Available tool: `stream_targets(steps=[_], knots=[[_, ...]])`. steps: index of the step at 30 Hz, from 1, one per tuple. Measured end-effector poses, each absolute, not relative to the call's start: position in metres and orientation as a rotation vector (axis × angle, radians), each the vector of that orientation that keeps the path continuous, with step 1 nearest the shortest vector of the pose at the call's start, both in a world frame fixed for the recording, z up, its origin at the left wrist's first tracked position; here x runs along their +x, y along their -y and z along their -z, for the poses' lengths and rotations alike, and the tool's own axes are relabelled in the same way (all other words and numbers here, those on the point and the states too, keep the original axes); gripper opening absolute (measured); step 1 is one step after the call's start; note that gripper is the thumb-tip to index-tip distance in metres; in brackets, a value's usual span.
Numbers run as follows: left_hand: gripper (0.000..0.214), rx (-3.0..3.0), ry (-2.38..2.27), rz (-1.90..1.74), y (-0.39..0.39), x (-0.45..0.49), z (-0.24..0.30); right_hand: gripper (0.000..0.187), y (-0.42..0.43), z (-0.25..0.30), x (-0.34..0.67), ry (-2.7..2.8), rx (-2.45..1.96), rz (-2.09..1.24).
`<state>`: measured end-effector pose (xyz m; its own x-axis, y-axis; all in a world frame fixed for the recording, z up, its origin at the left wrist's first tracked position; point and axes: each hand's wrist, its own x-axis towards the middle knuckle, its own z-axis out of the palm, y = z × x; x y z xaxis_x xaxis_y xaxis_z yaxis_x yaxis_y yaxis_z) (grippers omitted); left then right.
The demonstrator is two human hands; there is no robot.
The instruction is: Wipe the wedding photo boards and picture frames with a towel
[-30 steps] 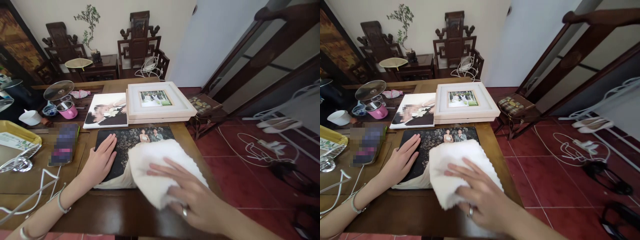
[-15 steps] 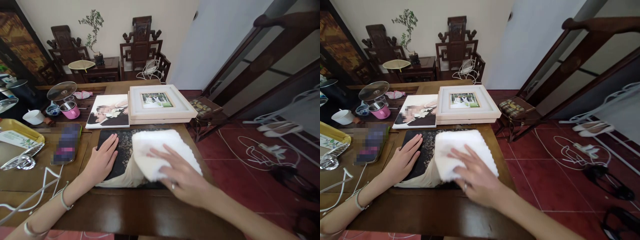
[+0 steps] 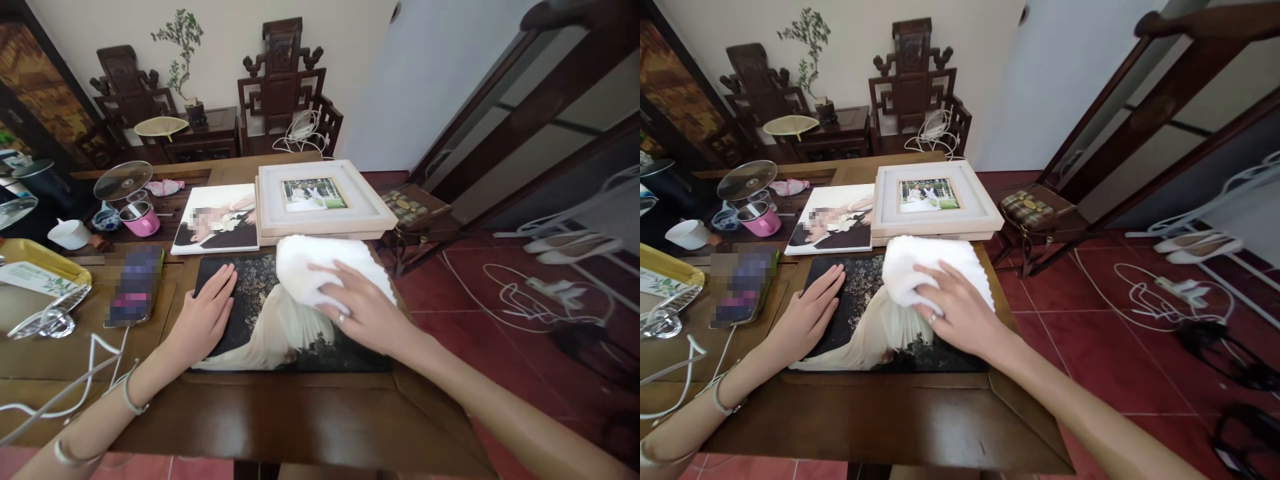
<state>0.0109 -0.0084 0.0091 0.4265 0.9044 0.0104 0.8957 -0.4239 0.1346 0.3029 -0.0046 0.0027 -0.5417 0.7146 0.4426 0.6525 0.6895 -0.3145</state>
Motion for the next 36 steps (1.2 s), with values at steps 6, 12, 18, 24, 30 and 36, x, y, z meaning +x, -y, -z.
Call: stream_targets(steps=[6, 12, 18, 24, 30, 36], knots=[[0.049, 2.552, -1.630, -0.130, 0.008, 0.011, -0.009, 0.018, 0.035, -0.006, 0.287, 2.324, -1.068, -0.118], [0.049, 2.566, -1.633, -0.127, 0.009, 0.012, -0.009, 0.018, 0.107, -0.011, 0.268, 2.469, -0.784, -0.308], [0.049, 2.578, -1.629, -0.127, 0.008, 0.012, -0.010, 0.018, 0.052, -0.012, 0.272, 2.480, -0.825, -0.374], [0.049, 2.568, -1.628, -0.110, 0.008, 0.011, -0.008, 0.025, -0.016, -0.009, 0.268, 2.453, -0.992, -0.354], [0.049, 2.548, -1.635, -0.100, 0.008, 0.012, -0.008, 0.024, 0.030, -0.009, 0.258, 2.518, -0.903, -0.378], [0.050, 2.562, -1.626, -0.100, 0.008, 0.012, -0.008, 0.013, 0.093, -0.014, 0.258, 2.617, -0.707, -0.478]])
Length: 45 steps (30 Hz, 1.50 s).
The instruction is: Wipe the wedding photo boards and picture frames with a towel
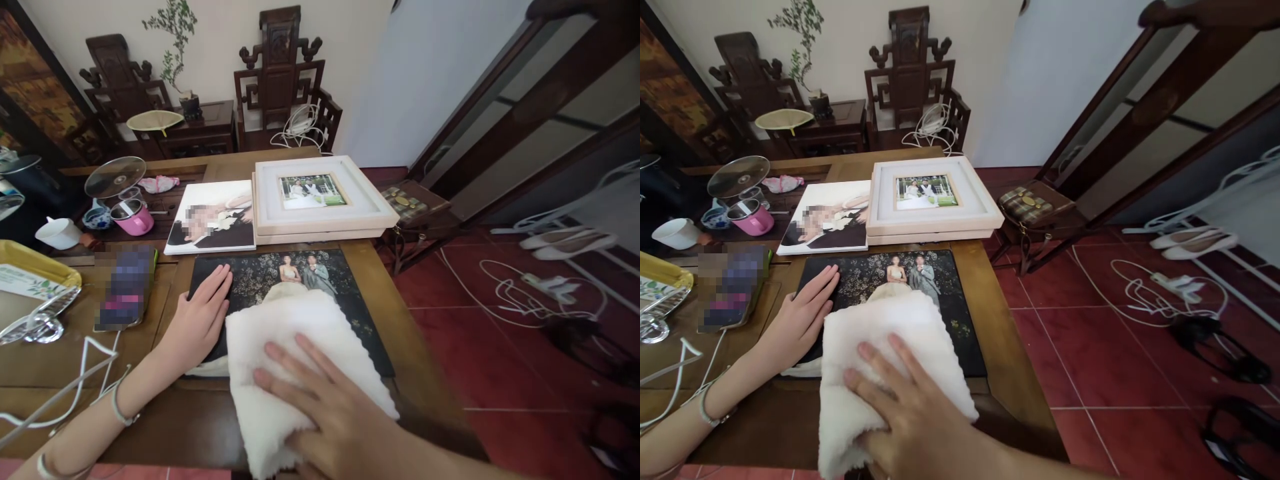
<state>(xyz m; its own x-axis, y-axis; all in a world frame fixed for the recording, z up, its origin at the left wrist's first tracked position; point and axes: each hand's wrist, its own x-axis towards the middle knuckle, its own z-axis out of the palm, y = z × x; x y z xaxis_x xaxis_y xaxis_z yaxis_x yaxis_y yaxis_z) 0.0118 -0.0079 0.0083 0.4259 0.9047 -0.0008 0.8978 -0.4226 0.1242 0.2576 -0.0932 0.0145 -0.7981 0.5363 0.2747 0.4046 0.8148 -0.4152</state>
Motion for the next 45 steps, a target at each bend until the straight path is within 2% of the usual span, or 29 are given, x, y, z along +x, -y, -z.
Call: stream_targets(steps=[9, 12, 18, 22, 24, 34, 37, 41, 45], knots=[[0.050, 2.573, -1.618, -0.125, 0.008, 0.011, -0.008, 0.026, 0.005, -0.007, 0.261, 2.471, -0.954, -0.353], [0.050, 2.572, -1.618, -0.129, 0.008, 0.012, -0.009, 0.025, -0.015, -0.008, 0.257, 2.483, -1.023, -0.304], [0.050, 2.554, -1.629, -0.132, 0.008, 0.011, -0.009, 0.027, 0.031, -0.013, 0.249, 2.614, -0.870, -0.461], [0.051, 2.547, -1.611, -0.107, 0.008, 0.012, -0.009, 0.012, 0.079, -0.015, 0.248, 2.664, -0.694, -0.550], [0.051, 2.548, -1.608, -0.098, 0.008, 0.012, -0.010, 0.013, 0.088, -0.014, 0.250, 2.681, -0.653, -0.542], [0.049, 2.560, -1.615, -0.140, 0.008, 0.010, -0.007, 0.030, 0.000, -0.014, 0.253, 2.631, -0.931, -0.296], [0.050, 2.573, -1.601, -0.178, 0.008, 0.010, -0.006, 0.030, -0.012, -0.015, 0.246, 2.664, -0.936, -0.280], [0.052, 2.575, -1.602, -0.187, 0.008, 0.010, -0.006, 0.029, 0.011, -0.011, 0.244, 2.660, -0.846, -0.348], [0.052, 2.562, -1.600, -0.131, 0.008, 0.012, -0.009, 0.014, 0.062, -0.010, 0.251, 2.641, -0.700, -0.448]])
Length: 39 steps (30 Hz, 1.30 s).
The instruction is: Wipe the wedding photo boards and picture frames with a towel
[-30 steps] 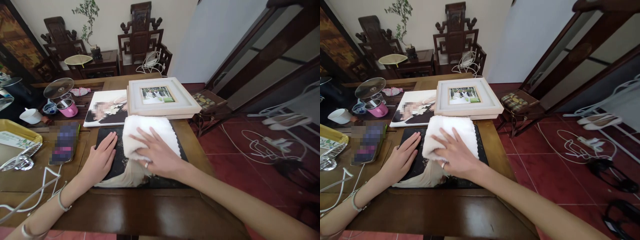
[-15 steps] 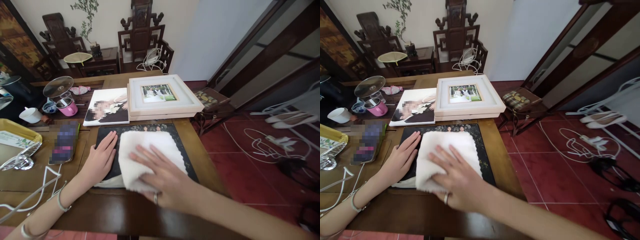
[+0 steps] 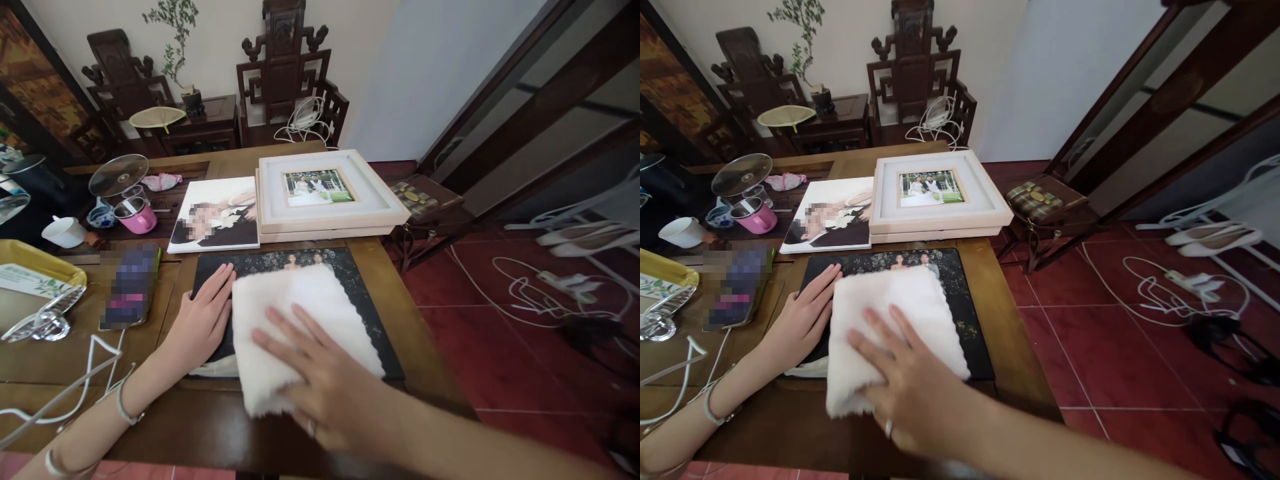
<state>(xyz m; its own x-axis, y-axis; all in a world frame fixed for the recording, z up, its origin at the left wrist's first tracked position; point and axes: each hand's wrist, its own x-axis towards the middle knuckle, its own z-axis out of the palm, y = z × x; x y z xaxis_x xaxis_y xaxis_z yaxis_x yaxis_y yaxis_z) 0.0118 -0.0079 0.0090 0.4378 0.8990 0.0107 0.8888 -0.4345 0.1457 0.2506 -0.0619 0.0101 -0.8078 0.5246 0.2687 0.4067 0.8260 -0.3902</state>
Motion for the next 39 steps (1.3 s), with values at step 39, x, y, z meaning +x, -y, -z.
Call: stream_targets(steps=[39], knots=[[0.049, 2.567, -1.626, -0.137, 0.008, 0.010, -0.005, 0.025, -0.002, -0.010, 0.247, 2.541, -1.025, -0.218]])
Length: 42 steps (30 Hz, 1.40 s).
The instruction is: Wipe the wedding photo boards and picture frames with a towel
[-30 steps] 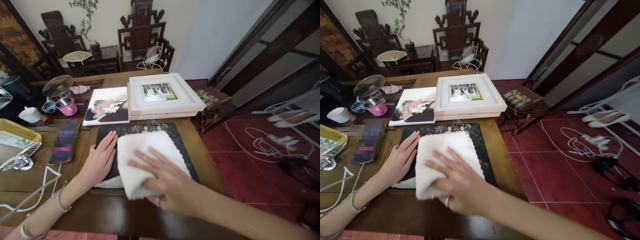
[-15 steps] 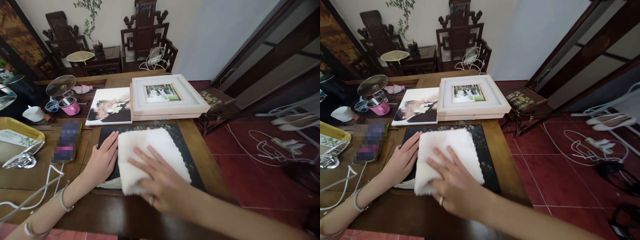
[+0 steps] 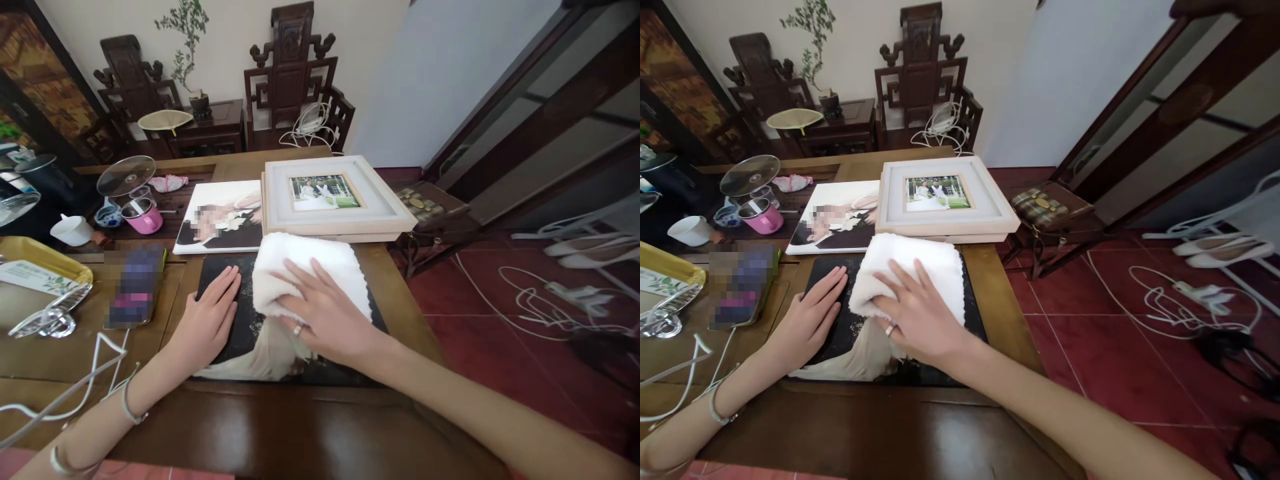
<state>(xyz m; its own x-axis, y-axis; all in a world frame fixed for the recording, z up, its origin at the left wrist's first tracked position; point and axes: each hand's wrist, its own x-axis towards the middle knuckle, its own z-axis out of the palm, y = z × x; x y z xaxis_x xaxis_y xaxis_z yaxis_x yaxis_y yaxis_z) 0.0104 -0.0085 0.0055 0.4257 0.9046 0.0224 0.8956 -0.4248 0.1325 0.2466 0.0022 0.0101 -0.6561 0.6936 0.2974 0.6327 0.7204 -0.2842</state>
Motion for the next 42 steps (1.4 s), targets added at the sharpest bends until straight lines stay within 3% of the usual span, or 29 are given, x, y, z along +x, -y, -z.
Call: stream_targets(steps=[8, 13, 21, 27, 33, 36, 42], knots=[[0.052, 2.565, -1.579, -0.116, 0.008, 0.009, -0.008, 0.012, 0.063, -0.008, 0.229, 2.564, -0.688, -0.211], [0.050, 2.545, -1.600, -0.130, 0.008, 0.012, -0.009, 0.019, 0.083, -0.015, 0.258, 2.598, -0.540, -0.307], [0.049, 2.491, -1.586, -0.209, 0.009, 0.011, -0.007, 0.020, 0.025, -0.008, 0.273, 2.502, -0.920, -0.262], [0.051, 2.221, -1.506, -0.855, 0.006, 0.006, -0.007, 0.022, 0.013, -0.008, 0.221, 2.542, -0.900, -0.231], [0.053, 1.864, -1.538, -1.188, 0.002, 0.001, -0.002, 0.021, 0.036, -0.012, 0.203, 2.718, -0.363, -0.298], [0.054, 1.864, -1.549, -1.166, 0.003, 0.004, -0.003, 0.019, 0.052, -0.011, 0.222, 2.681, -0.270, -0.411], [0.041, 2.079, -1.476, -0.942, 0.007, 0.011, -0.008, 0.017, 0.053, -0.016, 0.272, 2.476, -0.680, -0.439]])
